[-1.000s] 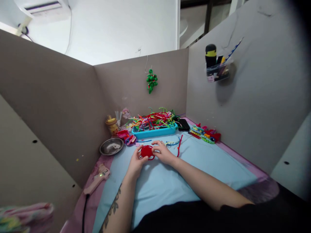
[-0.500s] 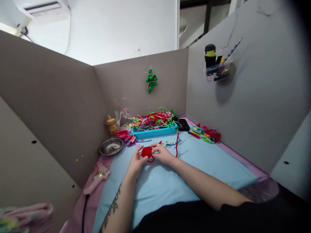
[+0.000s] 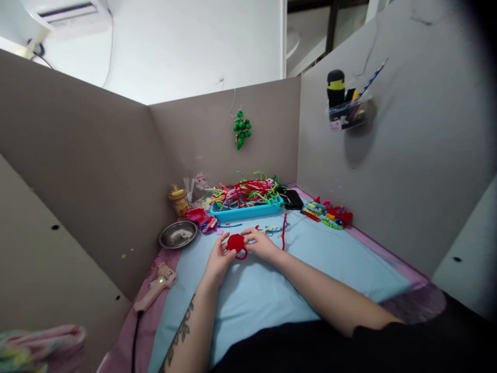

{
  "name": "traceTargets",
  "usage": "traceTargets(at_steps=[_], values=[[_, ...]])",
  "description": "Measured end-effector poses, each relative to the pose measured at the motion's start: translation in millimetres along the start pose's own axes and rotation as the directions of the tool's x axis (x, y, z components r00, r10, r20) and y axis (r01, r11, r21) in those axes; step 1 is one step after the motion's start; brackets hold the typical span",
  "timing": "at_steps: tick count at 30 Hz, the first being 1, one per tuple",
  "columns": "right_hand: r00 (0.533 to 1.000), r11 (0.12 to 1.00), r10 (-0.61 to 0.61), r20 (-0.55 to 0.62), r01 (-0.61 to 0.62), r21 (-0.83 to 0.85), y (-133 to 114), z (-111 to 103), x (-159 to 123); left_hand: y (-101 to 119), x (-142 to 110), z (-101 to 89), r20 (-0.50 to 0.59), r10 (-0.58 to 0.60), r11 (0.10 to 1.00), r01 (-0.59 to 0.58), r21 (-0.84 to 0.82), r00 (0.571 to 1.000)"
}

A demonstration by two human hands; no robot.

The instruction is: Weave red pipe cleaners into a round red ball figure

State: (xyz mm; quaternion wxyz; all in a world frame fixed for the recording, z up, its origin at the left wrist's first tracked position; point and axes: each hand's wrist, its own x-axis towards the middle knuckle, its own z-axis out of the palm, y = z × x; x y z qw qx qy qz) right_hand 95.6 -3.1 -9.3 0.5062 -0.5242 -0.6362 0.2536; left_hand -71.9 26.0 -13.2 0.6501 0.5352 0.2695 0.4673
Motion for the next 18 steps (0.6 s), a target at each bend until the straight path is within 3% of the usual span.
traceTargets(at_steps=[12, 18], values=[[1.000, 0.999, -0.022, 0.016, 0.023, -0.038, -4.2, -1.3, -0.4, 2.3, -1.1, 0.6, -0.021, -0.008, 1.000, 0.008, -0.005, 1.000], [0.998, 0.991, -0.046, -0.034, 0.042, -0.123, -8.5, -1.8, -1.7, 4.7, -2.1, 0.6, -0.017, -0.031, 0.998, 0.030, -0.057, 0.999]])
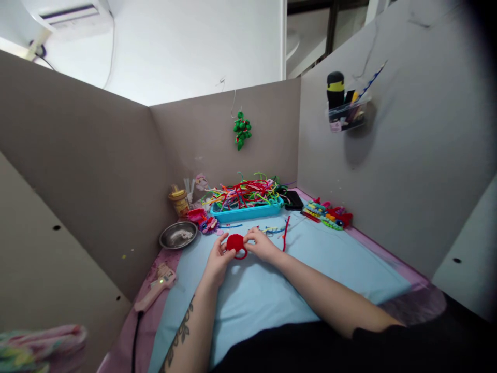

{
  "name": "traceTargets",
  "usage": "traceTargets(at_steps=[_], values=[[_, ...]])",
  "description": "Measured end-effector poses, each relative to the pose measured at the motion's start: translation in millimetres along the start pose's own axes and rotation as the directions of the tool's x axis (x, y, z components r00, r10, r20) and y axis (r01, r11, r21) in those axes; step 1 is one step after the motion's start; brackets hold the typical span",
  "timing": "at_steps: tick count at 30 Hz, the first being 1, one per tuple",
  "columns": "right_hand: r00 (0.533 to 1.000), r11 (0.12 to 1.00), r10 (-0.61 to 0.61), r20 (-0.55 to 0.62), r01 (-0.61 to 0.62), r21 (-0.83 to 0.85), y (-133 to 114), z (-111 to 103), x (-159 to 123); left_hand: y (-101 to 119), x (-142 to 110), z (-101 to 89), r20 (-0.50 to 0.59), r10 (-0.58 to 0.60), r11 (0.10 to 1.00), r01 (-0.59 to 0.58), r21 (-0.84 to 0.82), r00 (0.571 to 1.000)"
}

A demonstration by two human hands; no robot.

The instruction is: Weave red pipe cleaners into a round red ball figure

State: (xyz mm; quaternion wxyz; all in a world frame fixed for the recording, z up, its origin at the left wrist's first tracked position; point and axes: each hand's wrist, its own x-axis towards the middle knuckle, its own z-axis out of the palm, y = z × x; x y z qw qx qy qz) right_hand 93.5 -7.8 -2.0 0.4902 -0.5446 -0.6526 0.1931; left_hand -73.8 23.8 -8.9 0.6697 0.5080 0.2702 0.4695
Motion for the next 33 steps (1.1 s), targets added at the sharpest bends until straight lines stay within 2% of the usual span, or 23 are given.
traceTargets(at_steps=[6, 13, 20, 27, 33], values=[[0.997, 0.997, -0.054, 0.061, 0.057, -0.053, -8, -5, -1, 4, -2, 0.5, 0.055, -0.031, 0.999, 0.033, -0.043, 0.998], [0.991, 0.987, -0.126, 0.052, 0.130, -0.098, -10, -9, -3, 7, -3, 1.8, 0.024, -0.047, 0.997, 0.048, -0.056, 0.999], [0.984, 0.981, -0.153, 0.095, 0.163, -0.104, -11, -8, -4, 15, -6, 4.1, 0.001, -0.096, 0.990, 0.096, -0.099, 0.995], [0.994, 0.990, -0.101, 0.037, 0.104, -0.091, -8, -9, -3, 16, -6, 3.2, 0.004, -0.120, 0.985, 0.120, -0.122, 0.993], [0.999, 0.999, -0.034, 0.006, 0.034, -0.008, -6, -7, -2, 14, -6, 2.9, 0.038, -0.110, 0.990, 0.113, -0.088, 0.993]])
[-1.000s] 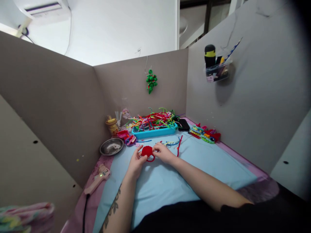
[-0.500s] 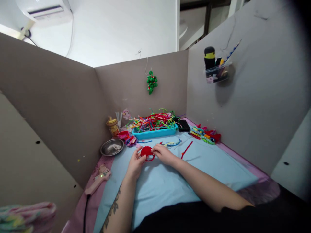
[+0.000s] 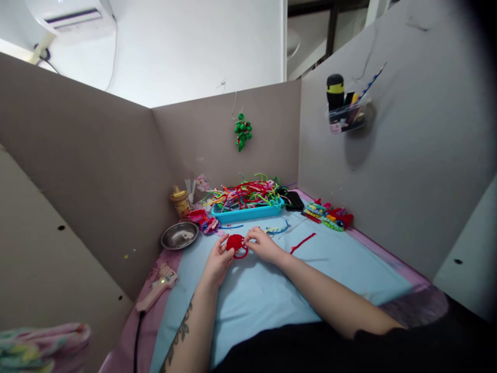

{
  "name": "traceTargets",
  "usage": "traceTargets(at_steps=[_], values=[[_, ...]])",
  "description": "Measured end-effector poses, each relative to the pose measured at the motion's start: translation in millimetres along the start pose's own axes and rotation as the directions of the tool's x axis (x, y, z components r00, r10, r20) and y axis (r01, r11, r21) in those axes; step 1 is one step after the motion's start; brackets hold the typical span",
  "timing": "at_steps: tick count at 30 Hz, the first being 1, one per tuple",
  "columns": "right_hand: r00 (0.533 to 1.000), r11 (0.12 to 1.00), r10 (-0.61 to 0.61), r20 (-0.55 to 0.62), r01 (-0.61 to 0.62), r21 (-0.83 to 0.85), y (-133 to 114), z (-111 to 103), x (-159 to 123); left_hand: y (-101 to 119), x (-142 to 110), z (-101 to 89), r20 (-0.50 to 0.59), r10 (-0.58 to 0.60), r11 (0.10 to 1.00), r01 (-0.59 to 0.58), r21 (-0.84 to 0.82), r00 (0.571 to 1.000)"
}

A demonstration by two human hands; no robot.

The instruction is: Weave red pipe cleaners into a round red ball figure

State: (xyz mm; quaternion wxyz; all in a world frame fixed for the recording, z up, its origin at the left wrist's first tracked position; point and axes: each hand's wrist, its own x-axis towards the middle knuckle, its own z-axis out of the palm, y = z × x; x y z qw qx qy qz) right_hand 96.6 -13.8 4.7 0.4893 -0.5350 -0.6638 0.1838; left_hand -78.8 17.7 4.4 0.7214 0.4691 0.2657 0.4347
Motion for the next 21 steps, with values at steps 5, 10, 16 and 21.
traceTargets(at_steps=[5, 10, 16, 21], values=[[0.997, 0.993, 0.075, -0.011, -0.074, 0.091, 1, 5, 0, -7, 4, -2.7, 0.014, 0.048, 0.997, -0.049, 0.063, 0.999], [0.993, 0.979, 0.118, -0.025, -0.112, 0.168, 0, 6, 0, -9, 5, -3.5, 0.021, 0.079, 0.994, -0.081, 0.080, 0.997], [0.989, 0.965, 0.148, -0.021, -0.140, 0.222, -3, 5, 0, -11, 6, -3.6, 0.033, 0.093, 0.992, -0.096, 0.088, 0.995], [0.984, 0.957, 0.181, -0.009, -0.174, 0.232, -3, 8, -1, -13, 7, -4.0, 0.011, 0.133, 0.984, -0.133, 0.117, 0.991]])
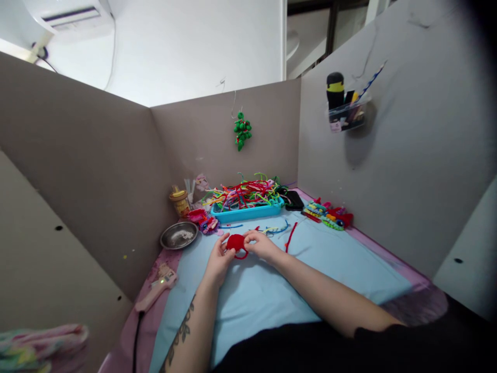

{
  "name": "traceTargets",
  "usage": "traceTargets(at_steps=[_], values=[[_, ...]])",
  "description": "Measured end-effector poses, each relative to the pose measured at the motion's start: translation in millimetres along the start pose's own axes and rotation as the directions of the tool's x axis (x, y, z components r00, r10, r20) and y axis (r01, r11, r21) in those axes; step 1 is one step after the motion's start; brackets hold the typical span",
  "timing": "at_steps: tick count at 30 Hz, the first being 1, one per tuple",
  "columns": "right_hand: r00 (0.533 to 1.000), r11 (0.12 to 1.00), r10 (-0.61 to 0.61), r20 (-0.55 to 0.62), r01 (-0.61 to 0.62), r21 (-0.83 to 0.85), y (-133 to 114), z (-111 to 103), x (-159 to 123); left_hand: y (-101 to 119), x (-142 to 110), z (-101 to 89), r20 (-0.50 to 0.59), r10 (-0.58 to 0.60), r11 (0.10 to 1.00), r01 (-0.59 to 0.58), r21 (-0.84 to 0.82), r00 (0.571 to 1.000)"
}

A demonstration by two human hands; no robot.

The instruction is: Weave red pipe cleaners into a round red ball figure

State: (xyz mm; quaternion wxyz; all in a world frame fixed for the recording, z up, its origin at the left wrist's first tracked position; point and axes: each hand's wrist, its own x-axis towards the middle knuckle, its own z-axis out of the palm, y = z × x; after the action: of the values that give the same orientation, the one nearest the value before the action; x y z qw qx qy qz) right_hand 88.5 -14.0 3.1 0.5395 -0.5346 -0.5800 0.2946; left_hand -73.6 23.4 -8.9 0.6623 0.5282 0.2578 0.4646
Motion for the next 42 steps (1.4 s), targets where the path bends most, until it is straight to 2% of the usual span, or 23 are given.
traceTargets(at_steps=[9, 20, 33, 42], values=[[1.000, 1.000, -0.005, 0.030, 0.005, -0.007, 3, 0, 2, 5, -3, 4.3, 0.026, 0.004, 1.000, -0.005, 0.031, 1.000], [0.999, 0.996, -0.037, -0.008, 0.036, -0.079, 5, -9, 5, 10, -4, 4.5, 0.008, -0.003, 1.000, 0.003, -0.024, 1.000], [0.999, 0.997, -0.052, 0.011, 0.053, -0.058, 6, 1, 4, 10, -7, 7.3, 0.011, 0.013, 1.000, -0.013, -0.004, 1.000], [0.996, 0.987, -0.088, 0.025, 0.090, -0.136, 7, -1, 5, 7, -4, 6.5, -0.006, 0.030, 0.998, -0.030, 0.047, 1.000]])
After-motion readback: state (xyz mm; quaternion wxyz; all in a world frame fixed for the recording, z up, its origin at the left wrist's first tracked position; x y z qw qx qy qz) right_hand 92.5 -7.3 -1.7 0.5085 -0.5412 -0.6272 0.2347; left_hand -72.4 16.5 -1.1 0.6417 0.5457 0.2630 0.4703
